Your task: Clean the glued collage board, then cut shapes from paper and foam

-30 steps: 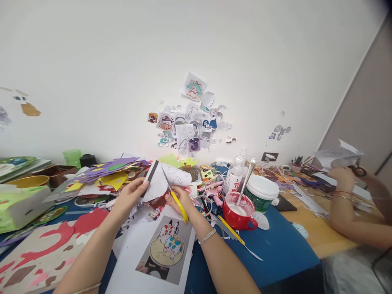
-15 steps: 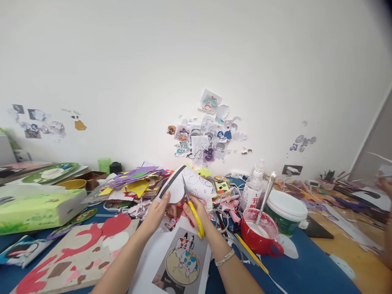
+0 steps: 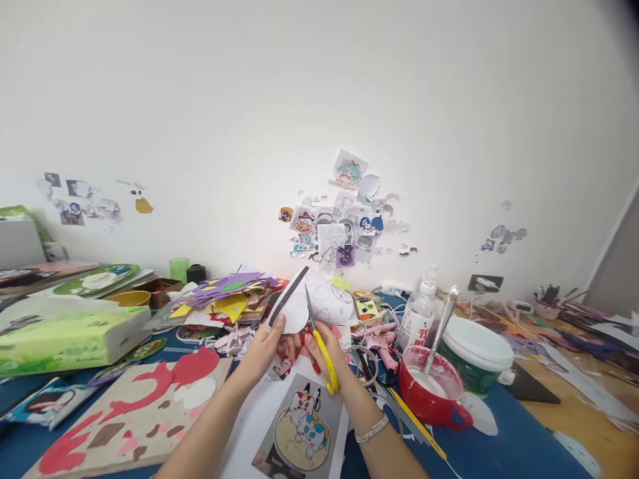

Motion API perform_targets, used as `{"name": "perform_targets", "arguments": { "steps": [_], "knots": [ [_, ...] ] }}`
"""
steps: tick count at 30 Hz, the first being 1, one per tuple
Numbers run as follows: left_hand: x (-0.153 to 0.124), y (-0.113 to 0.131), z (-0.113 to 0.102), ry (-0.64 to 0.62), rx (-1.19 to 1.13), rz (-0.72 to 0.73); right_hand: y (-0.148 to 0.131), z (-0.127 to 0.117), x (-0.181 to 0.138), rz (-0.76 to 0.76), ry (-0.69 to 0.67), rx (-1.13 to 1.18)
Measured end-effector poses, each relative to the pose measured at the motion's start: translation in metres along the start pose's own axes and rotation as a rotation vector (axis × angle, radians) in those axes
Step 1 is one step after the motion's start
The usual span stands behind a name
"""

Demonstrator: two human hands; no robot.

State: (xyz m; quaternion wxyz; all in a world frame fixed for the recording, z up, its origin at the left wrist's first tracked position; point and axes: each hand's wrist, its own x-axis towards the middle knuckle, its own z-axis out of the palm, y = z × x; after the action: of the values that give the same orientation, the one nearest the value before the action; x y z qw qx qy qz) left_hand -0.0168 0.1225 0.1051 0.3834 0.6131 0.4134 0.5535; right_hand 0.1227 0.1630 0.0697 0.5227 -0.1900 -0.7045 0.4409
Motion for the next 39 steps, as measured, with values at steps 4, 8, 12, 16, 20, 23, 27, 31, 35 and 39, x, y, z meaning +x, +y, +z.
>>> {"name": "perform_targets", "arguments": {
  "steps": [4, 8, 12, 16, 20, 23, 27, 31, 35, 39],
  "knots": [
    [-0.002, 0.001, -0.004, 0.019, 0.018, -0.006, -0.006, -0.001, 0.000, -0.047, -0.017, -0.007],
    [-0.003, 0.004, -0.010, -0.014, 0.002, -0.008, -0.004, -0.002, -0.001, -0.018, -0.008, -0.034],
    [-0.003, 0.008, -0.011, 0.014, 0.016, -0.014, 0.004, -0.005, -0.002, 0.077, -0.014, -0.045],
    [-0.003, 0.007, -0.010, 0.003, 0.014, -0.008, 0.006, -0.005, -0.003, 0.081, -0.028, -0.046],
    [-0.002, 0.003, -0.006, 0.009, -0.002, -0.021, 0.004, -0.002, -0.003, 0.056, 0.002, -0.065],
    [-0.002, 0.003, -0.002, 0.024, 0.003, -0.015, 0.006, -0.001, -0.003, 0.018, 0.017, -0.083],
    [-0.003, 0.005, -0.001, 0.038, 0.015, -0.007, 0.013, -0.003, -0.001, 0.045, 0.017, -0.079],
    [-0.001, 0.005, -0.002, 0.058, 0.004, -0.026, 0.016, -0.004, -0.001, 0.057, 0.005, -0.070],
    [0.002, -0.001, -0.003, 0.103, -0.053, -0.022, 0.014, -0.004, -0.001, 0.048, 0.008, -0.044],
    [0.003, -0.004, -0.005, 0.173, -0.024, -0.012, 0.013, -0.004, -0.001, 0.046, 0.011, -0.026]
  ]
}}
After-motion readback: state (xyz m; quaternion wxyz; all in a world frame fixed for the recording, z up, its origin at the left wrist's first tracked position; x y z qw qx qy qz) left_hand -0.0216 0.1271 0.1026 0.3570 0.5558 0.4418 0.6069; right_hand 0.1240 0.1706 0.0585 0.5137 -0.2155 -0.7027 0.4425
